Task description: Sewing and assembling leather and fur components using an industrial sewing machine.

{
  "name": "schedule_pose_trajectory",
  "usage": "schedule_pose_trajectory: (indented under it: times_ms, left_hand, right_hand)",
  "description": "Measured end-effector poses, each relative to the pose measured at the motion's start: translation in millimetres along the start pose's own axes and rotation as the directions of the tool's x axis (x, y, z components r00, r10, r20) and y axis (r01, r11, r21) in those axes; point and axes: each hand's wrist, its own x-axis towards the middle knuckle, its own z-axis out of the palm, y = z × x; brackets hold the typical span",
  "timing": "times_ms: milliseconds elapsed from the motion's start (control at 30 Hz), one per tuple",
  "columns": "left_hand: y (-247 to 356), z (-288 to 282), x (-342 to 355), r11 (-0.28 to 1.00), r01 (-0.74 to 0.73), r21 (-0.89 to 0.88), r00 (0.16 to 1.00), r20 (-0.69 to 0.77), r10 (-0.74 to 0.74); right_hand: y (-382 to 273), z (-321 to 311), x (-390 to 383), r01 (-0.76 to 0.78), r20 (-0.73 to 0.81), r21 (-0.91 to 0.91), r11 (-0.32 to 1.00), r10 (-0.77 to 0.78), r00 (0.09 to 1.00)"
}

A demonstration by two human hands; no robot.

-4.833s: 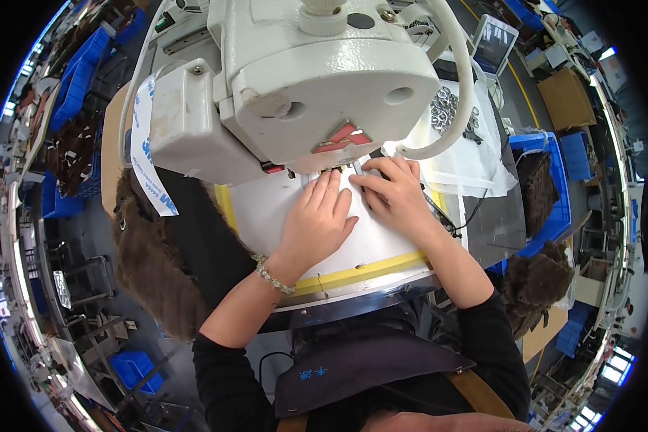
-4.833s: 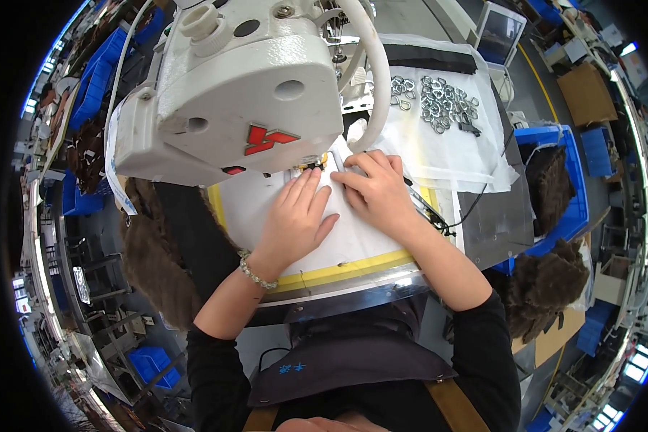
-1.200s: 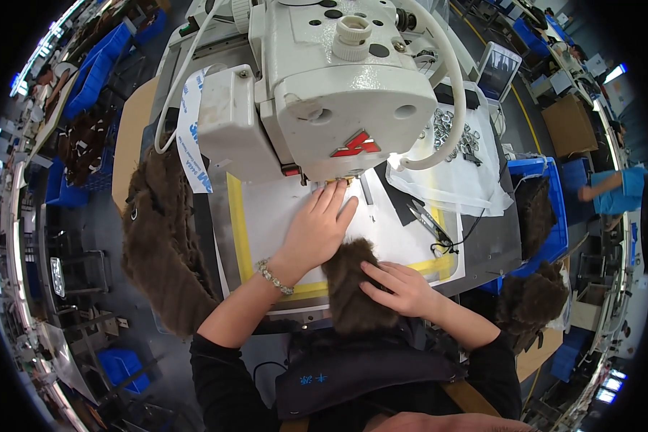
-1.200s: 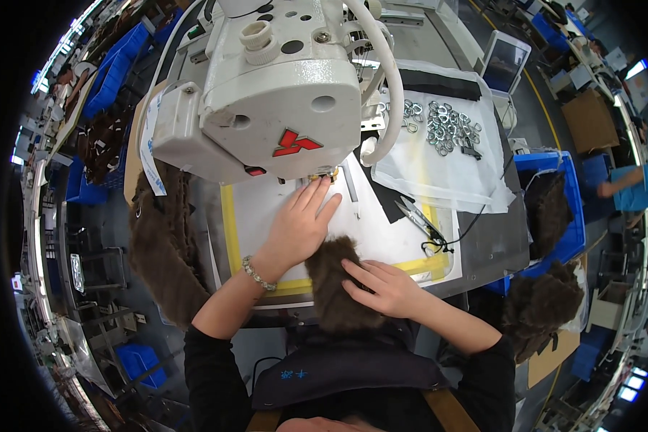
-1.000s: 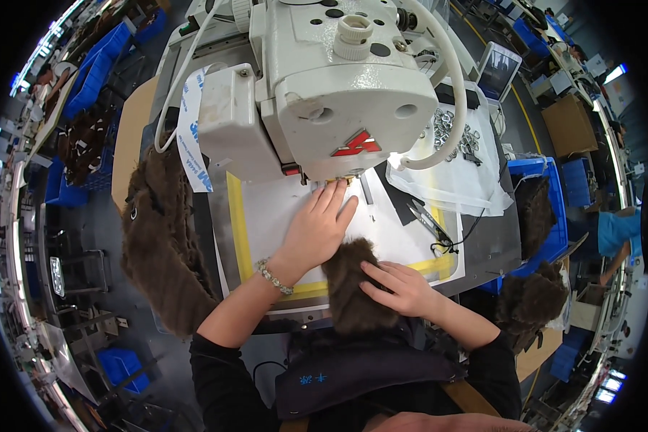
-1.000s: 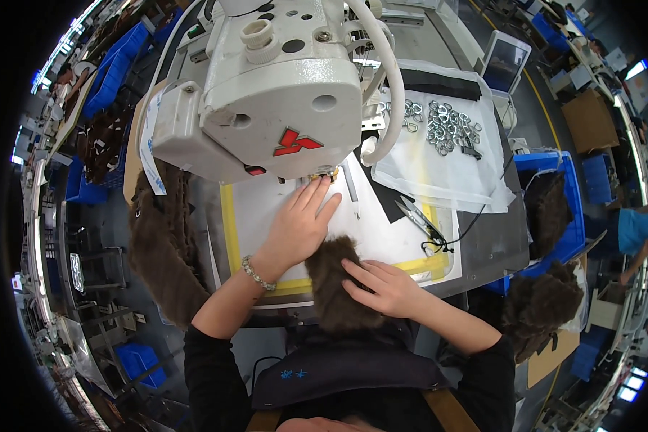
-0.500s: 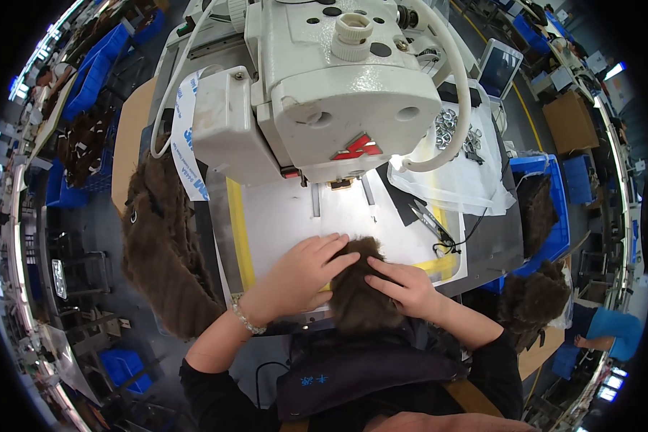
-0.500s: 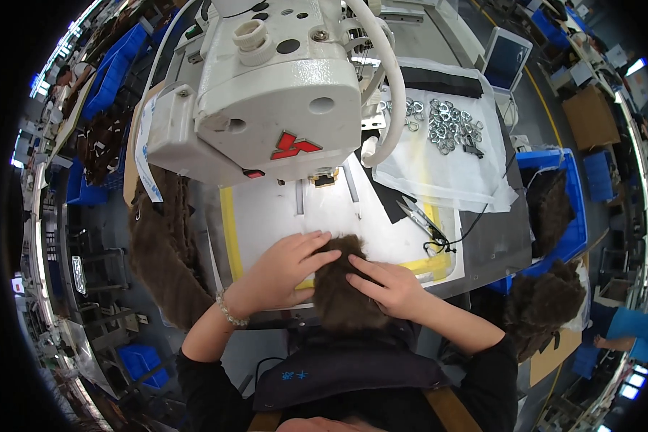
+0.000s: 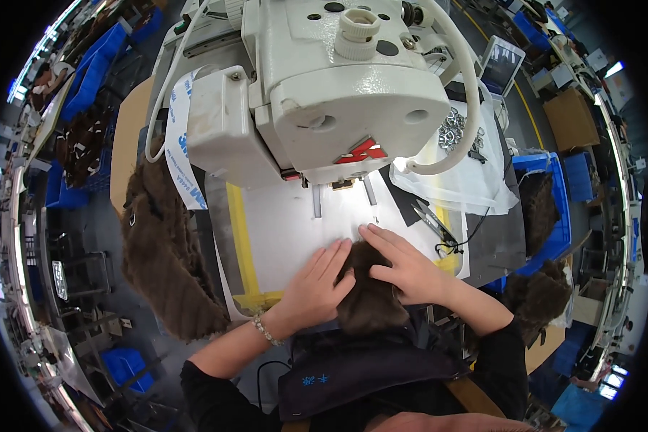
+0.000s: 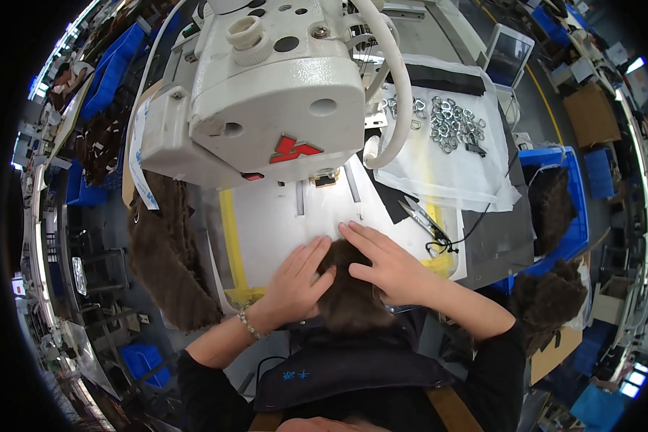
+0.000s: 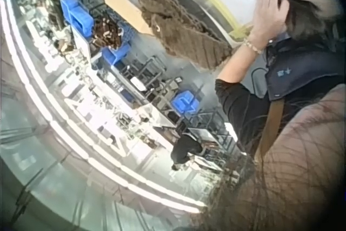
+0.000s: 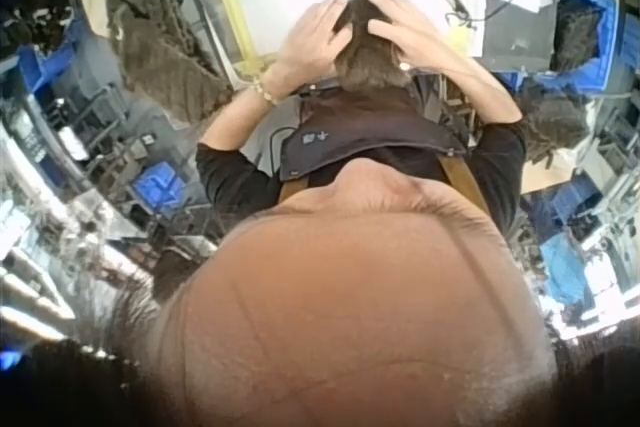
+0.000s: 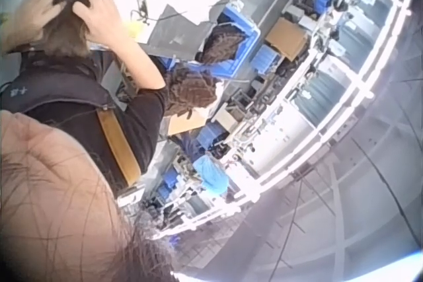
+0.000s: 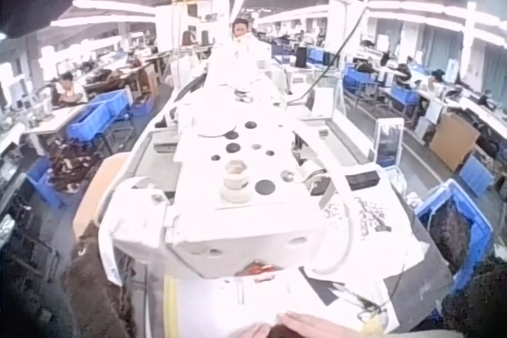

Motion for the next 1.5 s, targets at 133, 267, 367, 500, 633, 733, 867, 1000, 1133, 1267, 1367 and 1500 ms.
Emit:
schedule_pose_trajectory:
  times_ms: [133, 267, 367, 500, 633, 733, 867, 1000, 1133, 1267, 1367, 1500]
  left_hand:
    - [3.2, -2.0, 12.7, 0.977, 0.140, -0.163, 0.990, 0.056, -0.133]
    - [5.5, 12.4, 10.1, 0.994, 0.084, -0.070, 0.996, -0.004, -0.084]
    - [9.5, 17.3, 5.4, 0.996, 0.002, 0.091, 0.999, -0.034, 0.001]
    - [9.2, 14.2, 2.8, 0.983, -0.074, 0.171, 0.997, -0.022, 0.079]
    - [4.0, 7.4, 6.9, 0.979, -0.118, 0.166, 0.993, 0.022, 0.116]
    - [-7.1, -5.8, 23.3, 0.973, -0.100, 0.209, 0.994, -0.029, 0.109]
    - [-34.7, -17.2, 49.6, 0.960, -0.042, 0.277, 0.989, -0.124, 0.079]
    - [-51.9, -14.5, 58.4, 0.968, -0.041, 0.248, 0.991, -0.114, 0.072]
    - [-56.6, -5.2, 55.0, 0.972, -0.046, 0.231, 0.993, -0.097, 0.070]
    - [-63.3, 1.9, 54.4, 0.969, -0.034, 0.246, 0.991, -0.117, 0.065]
    - [-67.2, 0.8, 55.3, 0.958, -0.034, 0.284, 0.986, -0.146, 0.079]
    - [-71.1, 1.0, 55.8, 0.948, -0.034, 0.317, 0.982, -0.165, 0.091]
  right_hand:
    - [5.4, 8.2, 0.8, 0.004, 0.059, 0.046, 0.999, -0.006, 0.998]
    - [-1.0, 12.9, -2.9, 0.039, 0.063, -0.112, 0.993, -0.032, 0.997]
    - [-8.4, 21.3, -9.8, 0.048, 0.002, -0.269, 0.962, -0.050, 0.999]
    - [-12.9, 22.7, -10.8, 0.096, 0.002, -0.416, 0.904, -0.105, 0.994]
    - [-10.3, 20.4, -10.0, 0.142, 0.009, -0.474, 0.869, -0.157, 0.988]
    - [-4.9, 3.5, 6.9, 0.148, -0.032, -0.523, 0.840, -0.193, 0.981]
    - [10.3, -12.0, 38.6, 0.105, -0.133, -0.609, 0.786, -0.232, 0.964]
    - [23.7, -7.0, 51.5, 0.073, -0.180, -0.613, 0.787, -0.229, 0.957]
    - [27.9, 0.5, 50.8, 0.057, -0.170, -0.588, 0.807, -0.192, 0.967]
    - [39.6, 9.7, 52.9, 0.058, -0.208, -0.591, 0.804, -0.222, 0.953]
    - [43.8, 10.9, 57.1, 0.055, -0.238, -0.601, 0.798, -0.244, 0.940]
    - [49.5, 11.8, 58.8, 0.045, -0.249, -0.624, 0.780, -0.253, 0.935]
